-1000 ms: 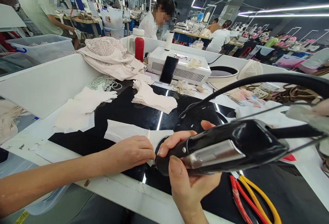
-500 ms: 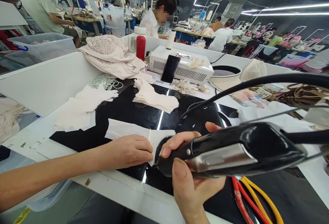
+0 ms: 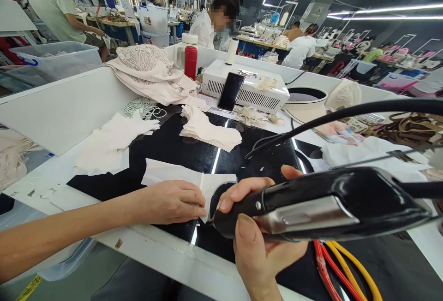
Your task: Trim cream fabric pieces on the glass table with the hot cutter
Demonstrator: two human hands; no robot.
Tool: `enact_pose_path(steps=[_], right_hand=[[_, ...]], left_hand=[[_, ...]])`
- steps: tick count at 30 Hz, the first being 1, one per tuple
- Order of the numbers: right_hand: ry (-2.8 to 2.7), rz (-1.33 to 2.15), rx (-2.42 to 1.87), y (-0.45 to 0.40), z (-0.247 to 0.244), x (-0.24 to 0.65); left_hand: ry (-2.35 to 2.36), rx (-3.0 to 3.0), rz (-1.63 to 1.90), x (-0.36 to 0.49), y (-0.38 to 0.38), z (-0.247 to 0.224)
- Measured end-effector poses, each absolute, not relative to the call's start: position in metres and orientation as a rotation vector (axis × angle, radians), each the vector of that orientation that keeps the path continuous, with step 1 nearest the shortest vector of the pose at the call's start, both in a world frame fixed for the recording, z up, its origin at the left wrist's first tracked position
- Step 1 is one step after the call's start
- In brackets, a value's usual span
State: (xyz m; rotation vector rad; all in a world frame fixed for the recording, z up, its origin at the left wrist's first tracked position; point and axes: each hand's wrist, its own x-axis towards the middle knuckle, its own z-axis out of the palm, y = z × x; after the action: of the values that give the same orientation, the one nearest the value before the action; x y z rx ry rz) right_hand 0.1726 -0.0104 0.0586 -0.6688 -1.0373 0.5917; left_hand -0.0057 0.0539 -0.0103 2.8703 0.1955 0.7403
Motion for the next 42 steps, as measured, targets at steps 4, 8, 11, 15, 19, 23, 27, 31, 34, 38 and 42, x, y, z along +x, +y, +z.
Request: enact_pose_path(steps=[4, 8, 11, 15, 19, 23, 27, 31, 34, 38, 42], right_hand=[[-1.019, 0.594, -0.679, -0.0097, 0.0576, 0.1724], [-0.996, 0.596, -0.671, -0.0091, 0.0607, 0.173], [-0.974, 0.566, -0.697, -0.0083, 0.0647, 0.1733], [-0.972, 0.541, -0.724, -0.0068, 0.0654, 0.1735], [-0.97, 0.558, -0.702, -0.0055, 0.0623, 0.173], [-0.987, 0.585, -0.685, -0.0055, 0.0618, 0.1721], [-0.998, 0.579, -0.671, -0.0062, 0.0622, 0.1718], [-1.01, 0.581, -0.681, -0.0062, 0.0607, 0.1716], [-1.022, 0.575, -0.691, -0.0064, 0.0597, 0.1714], [-1.018, 0.58, -0.683, -0.0067, 0.0601, 0.1715], [-0.995, 0.58, -0.663, -0.0052, 0.0601, 0.1715]], left_hand=[[0.199, 2.878, 0.753, -0.0052, 0.0537, -0.0101], [0.218, 2.896, 0.753, -0.0051, 0.0535, -0.0123], [0.235, 2.884, 0.754, -0.0056, 0.053, -0.0135], [0.232, 2.855, 0.792, -0.0061, 0.0516, -0.0126], [0.237, 2.846, 0.814, -0.0053, 0.0504, -0.0121], [0.235, 2.844, 0.802, -0.0045, 0.0499, -0.0131], [0.237, 2.842, 0.775, -0.0046, 0.0505, -0.0137], [0.209, 2.844, 0.767, -0.0045, 0.0515, -0.013], [0.217, 2.85, 0.769, -0.0045, 0.0516, -0.0123], [0.21, 2.855, 0.78, -0.0046, 0.0515, -0.0129], [0.227, 2.863, 0.789, -0.0044, 0.0517, -0.0135]])
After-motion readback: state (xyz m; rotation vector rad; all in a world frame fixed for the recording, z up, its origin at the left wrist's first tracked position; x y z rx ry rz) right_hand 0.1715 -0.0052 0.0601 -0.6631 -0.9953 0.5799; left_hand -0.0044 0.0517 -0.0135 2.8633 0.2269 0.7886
